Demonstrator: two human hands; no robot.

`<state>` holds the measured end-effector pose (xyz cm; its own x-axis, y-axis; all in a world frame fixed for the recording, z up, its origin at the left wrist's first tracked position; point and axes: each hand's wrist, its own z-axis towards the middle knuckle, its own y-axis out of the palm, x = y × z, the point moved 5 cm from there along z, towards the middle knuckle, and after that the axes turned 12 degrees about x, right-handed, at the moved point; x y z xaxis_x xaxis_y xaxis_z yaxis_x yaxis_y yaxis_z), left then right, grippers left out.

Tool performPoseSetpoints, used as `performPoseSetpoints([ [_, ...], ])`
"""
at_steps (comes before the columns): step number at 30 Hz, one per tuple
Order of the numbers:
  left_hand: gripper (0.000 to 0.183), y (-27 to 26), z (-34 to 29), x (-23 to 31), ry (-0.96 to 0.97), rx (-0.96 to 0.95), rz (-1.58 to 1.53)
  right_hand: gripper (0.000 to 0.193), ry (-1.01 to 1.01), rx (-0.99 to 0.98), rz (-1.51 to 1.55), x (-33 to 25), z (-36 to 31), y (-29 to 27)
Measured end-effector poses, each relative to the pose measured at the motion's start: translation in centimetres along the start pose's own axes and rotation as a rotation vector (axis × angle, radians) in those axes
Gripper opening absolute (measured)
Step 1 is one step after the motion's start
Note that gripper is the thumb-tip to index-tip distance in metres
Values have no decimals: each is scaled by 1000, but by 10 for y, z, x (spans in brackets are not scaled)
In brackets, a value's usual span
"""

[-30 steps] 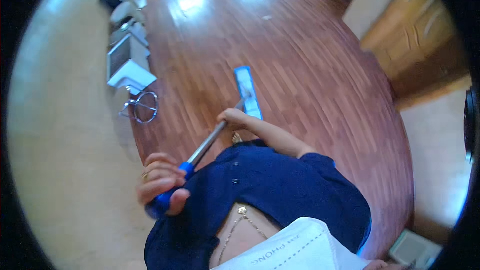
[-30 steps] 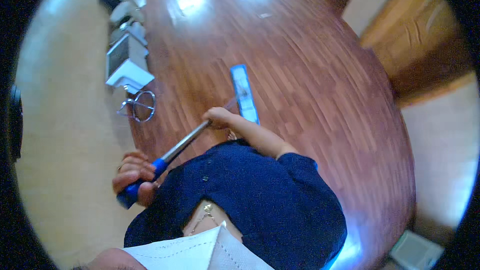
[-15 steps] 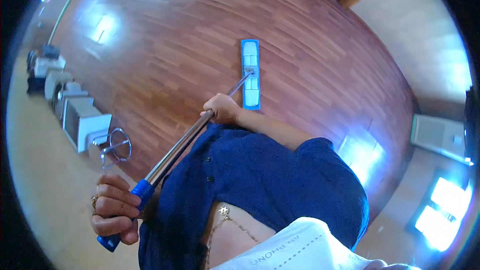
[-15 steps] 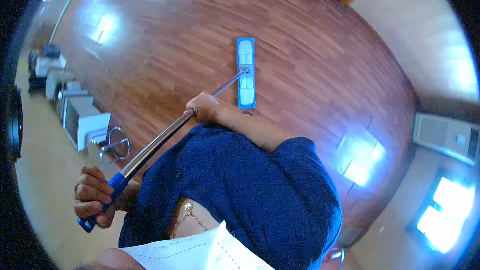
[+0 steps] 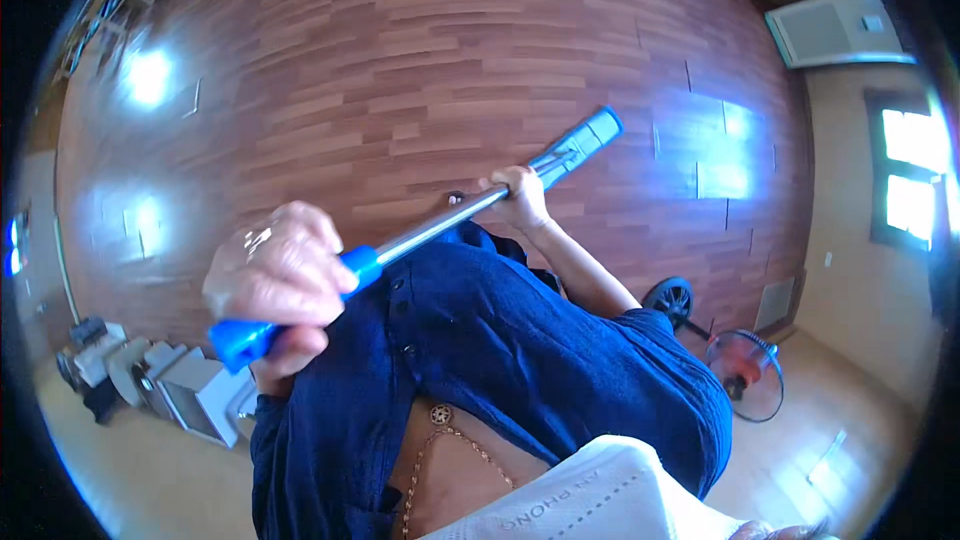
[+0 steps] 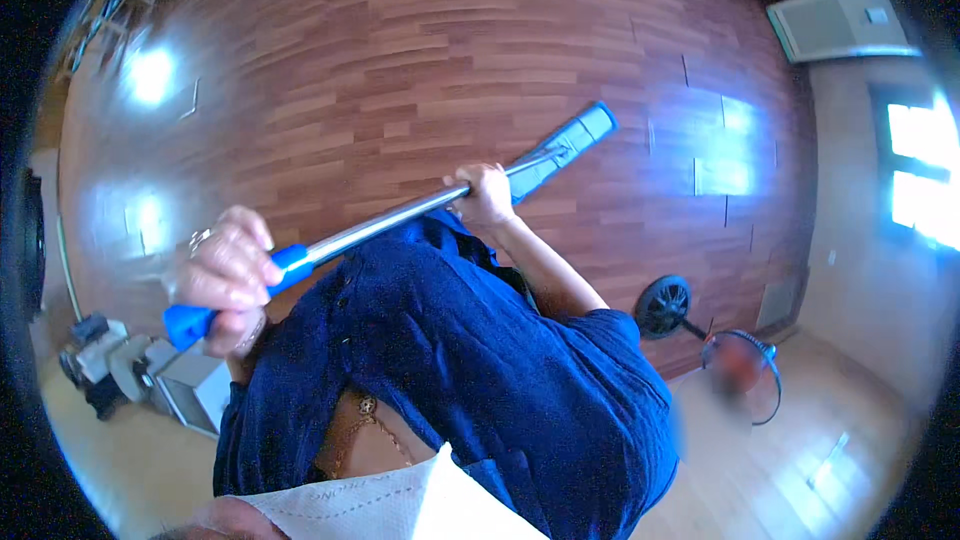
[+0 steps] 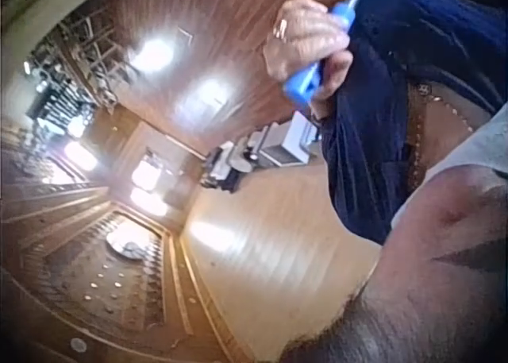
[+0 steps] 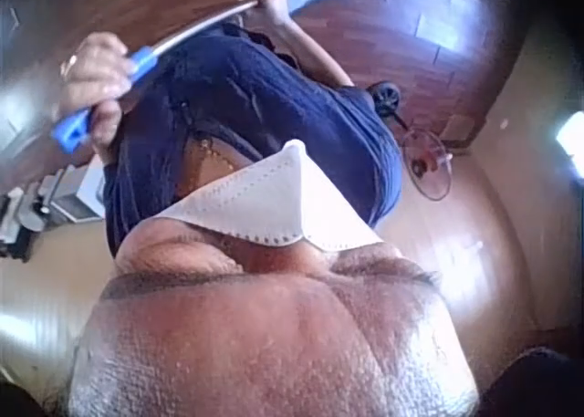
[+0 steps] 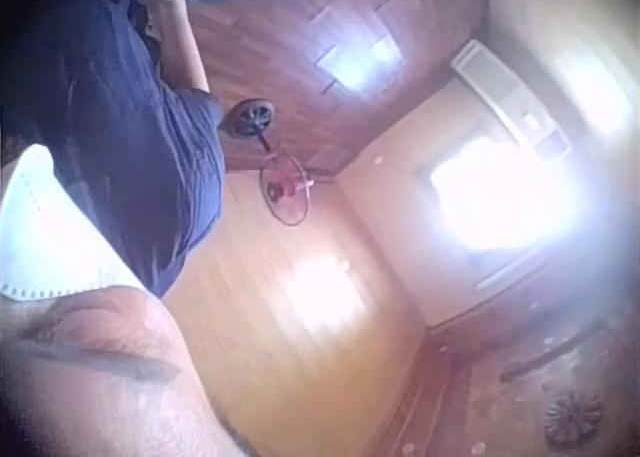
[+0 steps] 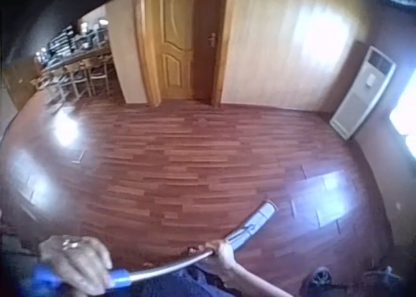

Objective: The recorder is mopping a wooden floor with a flat mop.

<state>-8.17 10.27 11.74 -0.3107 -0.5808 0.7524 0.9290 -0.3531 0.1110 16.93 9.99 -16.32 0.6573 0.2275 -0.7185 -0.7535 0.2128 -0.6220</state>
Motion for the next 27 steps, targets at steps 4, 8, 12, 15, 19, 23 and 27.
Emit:
performPoseSetpoints([
  [4, 13, 37, 16, -45, -196, -61, -107, 26, 170, 181, -41, 51, -39, -37],
  [8, 12, 60, 16, -85, -456, -254, -131, 32, 420, 227, -146, 73, -75, -63],
  [12, 14, 84, 2, -113, -600, -371, -249, 32, 564, 441, -230, 97, -110, -77],
  [15, 12, 93, -7, -114, -588, -454, -287, 25, 531, 455, -247, 107, -123, -81],
  [19, 15, 91, -5, -101, -585, -431, -268, 21, 516, 419, -399, 115, -111, -79],
  [23, 15, 84, -7, -85, -491, -430, -167, 19, 391, 417, -355, 117, -72, -73],
  [27, 18, 78, -13, -67, -356, -403, 49, 27, 472, 294, -411, 131, -31, -55],
])
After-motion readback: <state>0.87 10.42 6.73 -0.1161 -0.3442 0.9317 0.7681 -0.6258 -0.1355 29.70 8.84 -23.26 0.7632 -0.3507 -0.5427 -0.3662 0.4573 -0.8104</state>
